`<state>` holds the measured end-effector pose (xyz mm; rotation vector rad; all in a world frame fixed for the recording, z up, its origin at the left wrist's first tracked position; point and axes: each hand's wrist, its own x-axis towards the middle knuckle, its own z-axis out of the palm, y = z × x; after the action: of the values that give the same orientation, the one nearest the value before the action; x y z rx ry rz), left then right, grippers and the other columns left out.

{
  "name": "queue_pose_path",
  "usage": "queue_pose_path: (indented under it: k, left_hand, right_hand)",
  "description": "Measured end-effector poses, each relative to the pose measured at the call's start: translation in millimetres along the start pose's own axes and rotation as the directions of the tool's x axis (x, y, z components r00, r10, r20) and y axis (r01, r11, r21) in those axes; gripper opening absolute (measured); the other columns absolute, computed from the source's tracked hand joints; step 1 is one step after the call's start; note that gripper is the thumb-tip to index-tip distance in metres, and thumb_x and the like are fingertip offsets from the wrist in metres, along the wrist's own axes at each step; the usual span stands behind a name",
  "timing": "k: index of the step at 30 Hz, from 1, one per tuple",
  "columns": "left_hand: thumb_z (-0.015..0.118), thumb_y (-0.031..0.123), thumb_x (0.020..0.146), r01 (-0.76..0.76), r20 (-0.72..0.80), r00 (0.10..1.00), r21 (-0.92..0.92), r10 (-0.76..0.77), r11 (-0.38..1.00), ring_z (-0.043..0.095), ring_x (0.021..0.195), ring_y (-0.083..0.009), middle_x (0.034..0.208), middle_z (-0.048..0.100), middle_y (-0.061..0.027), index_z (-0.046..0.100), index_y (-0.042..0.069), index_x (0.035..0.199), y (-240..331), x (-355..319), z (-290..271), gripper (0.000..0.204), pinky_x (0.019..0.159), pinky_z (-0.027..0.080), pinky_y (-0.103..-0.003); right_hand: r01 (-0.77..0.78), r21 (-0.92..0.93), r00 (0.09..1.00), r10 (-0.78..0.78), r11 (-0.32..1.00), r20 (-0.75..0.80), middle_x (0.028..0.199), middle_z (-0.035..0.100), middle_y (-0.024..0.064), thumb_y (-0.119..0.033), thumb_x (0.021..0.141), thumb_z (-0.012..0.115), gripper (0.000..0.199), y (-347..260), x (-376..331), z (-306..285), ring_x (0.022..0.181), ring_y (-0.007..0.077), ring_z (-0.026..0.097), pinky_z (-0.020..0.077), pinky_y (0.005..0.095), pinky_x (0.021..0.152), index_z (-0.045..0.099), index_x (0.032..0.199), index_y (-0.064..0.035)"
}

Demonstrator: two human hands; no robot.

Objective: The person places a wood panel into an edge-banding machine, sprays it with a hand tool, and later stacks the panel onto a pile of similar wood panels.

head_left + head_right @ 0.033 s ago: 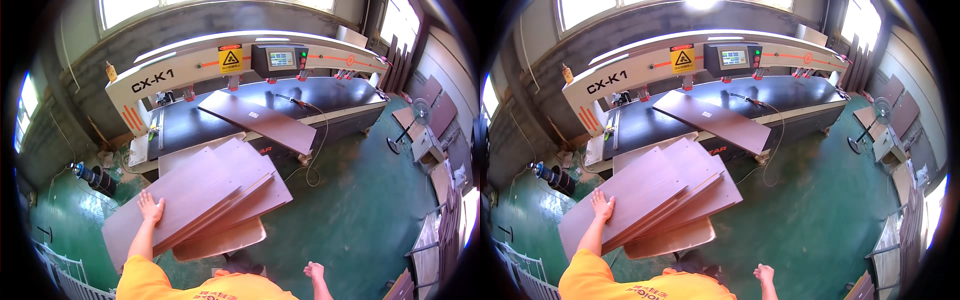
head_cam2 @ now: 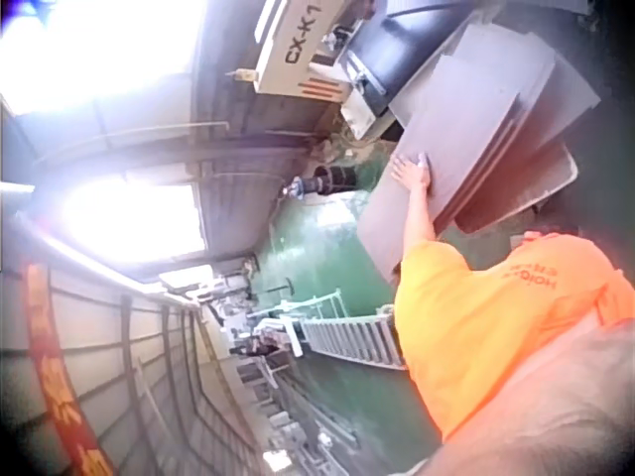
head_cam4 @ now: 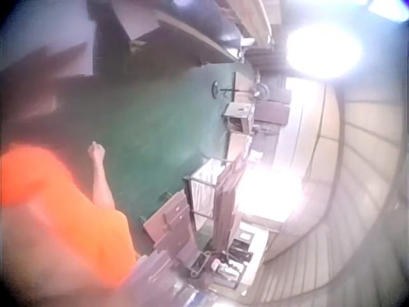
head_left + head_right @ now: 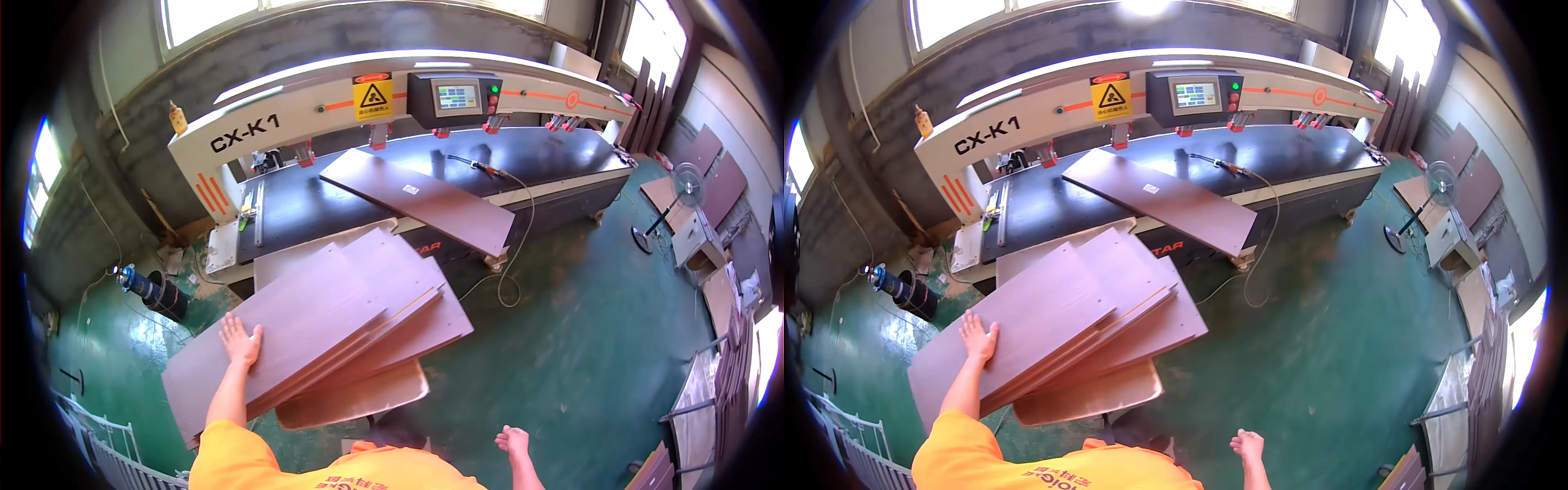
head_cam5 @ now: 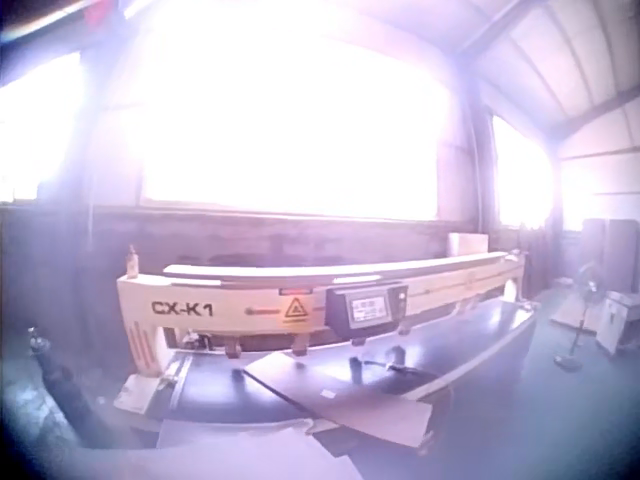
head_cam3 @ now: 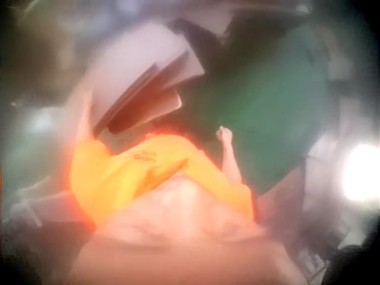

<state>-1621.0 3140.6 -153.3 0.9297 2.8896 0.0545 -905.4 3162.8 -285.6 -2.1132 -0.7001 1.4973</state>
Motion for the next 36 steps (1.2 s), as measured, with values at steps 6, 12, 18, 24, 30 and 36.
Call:
queue_pose_path:
  k: [6,12,18,24,30,36]
  left_hand:
    - [0.039,0.052,0.093,0.187,-0.068,0.980,0.016,-0.185,0.982,0.010,0.146,-0.0263,0.158,0.011,-0.0135,0.028,-0.003,0.145,26,9,17,0.077,0.117,0.007,-0.043]
    - [0.039,0.049,0.095,0.489,-0.123,0.867,0.017,-0.483,0.872,0.016,0.144,-0.0299,0.154,0.020,-0.0187,0.030,-0.005,0.143,126,31,24,0.073,0.117,0.009,-0.044]
    - [0.063,0.046,0.082,0.118,0.013,0.993,-0.275,-0.119,0.954,0.012,0.144,-0.0373,0.152,0.019,-0.0264,0.038,-0.006,0.138,359,28,10,0.081,0.117,0.009,-0.045]
    - [0.073,0.017,0.071,-0.411,-0.365,0.907,-0.664,0.209,0.625,0.052,0.116,-0.0338,0.123,0.058,-0.0173,0.062,-0.003,0.106,615,16,22,0.041,0.101,0.041,-0.040]
    - [0.068,0.006,0.068,-0.623,-0.639,0.717,-0.411,0.277,0.666,0.053,0.109,-0.0347,0.119,0.057,-0.0164,0.061,-0.002,0.092,802,89,-86,0.027,0.094,0.044,-0.039]
    - [0.065,0.009,0.068,-0.593,-0.688,0.676,-0.295,0.264,0.749,0.046,0.117,-0.0371,0.132,0.048,-0.0174,0.060,-0.001,0.095,904,187,-125,0.029,0.100,0.039,-0.042]
  right_hand:
    - [0.184,-0.197,0.977,-0.157,0.963,0.146,0.086,0.069,0.0115,-0.022,0.089,0.063,0.025,-149,133,-15,0.071,0.0183,0.067,0.0528,0.0282,0.061,0.063,0.098,0.0008]
    - [0.364,-0.444,0.922,-0.251,0.818,0.294,0.079,0.068,0.0079,-0.015,0.086,0.065,0.018,-309,278,-28,0.068,0.0145,0.065,0.0521,0.0267,0.062,0.066,0.094,0.0004]
    - [0.560,-0.477,0.826,-0.418,0.677,0.377,0.078,0.068,0.0075,-0.017,0.083,0.069,0.020,-489,400,10,0.067,0.0136,0.065,0.0525,0.0292,0.064,0.067,0.093,0.0001]
    - [0.829,-0.507,0.499,-0.721,0.235,0.481,0.096,0.068,0.0151,-0.025,0.075,0.072,0.041,-683,522,81,0.090,0.0273,0.066,0.0516,0.0364,0.082,0.063,0.108,-0.0013]
    - [0.833,-0.524,0.192,-0.796,-0.178,0.575,0.123,0.051,0.0169,-0.019,0.078,0.067,0.055,-826,624,164,0.116,0.0381,0.048,0.0442,0.0469,0.094,0.048,0.129,-0.0083]
    - [0.865,-0.433,0.161,-0.677,-0.254,0.718,0.118,0.056,0.0167,-0.015,0.080,0.063,0.037,-844,673,207,0.107,0.0370,0.056,0.0483,0.0466,0.083,0.054,0.115,-0.0096]
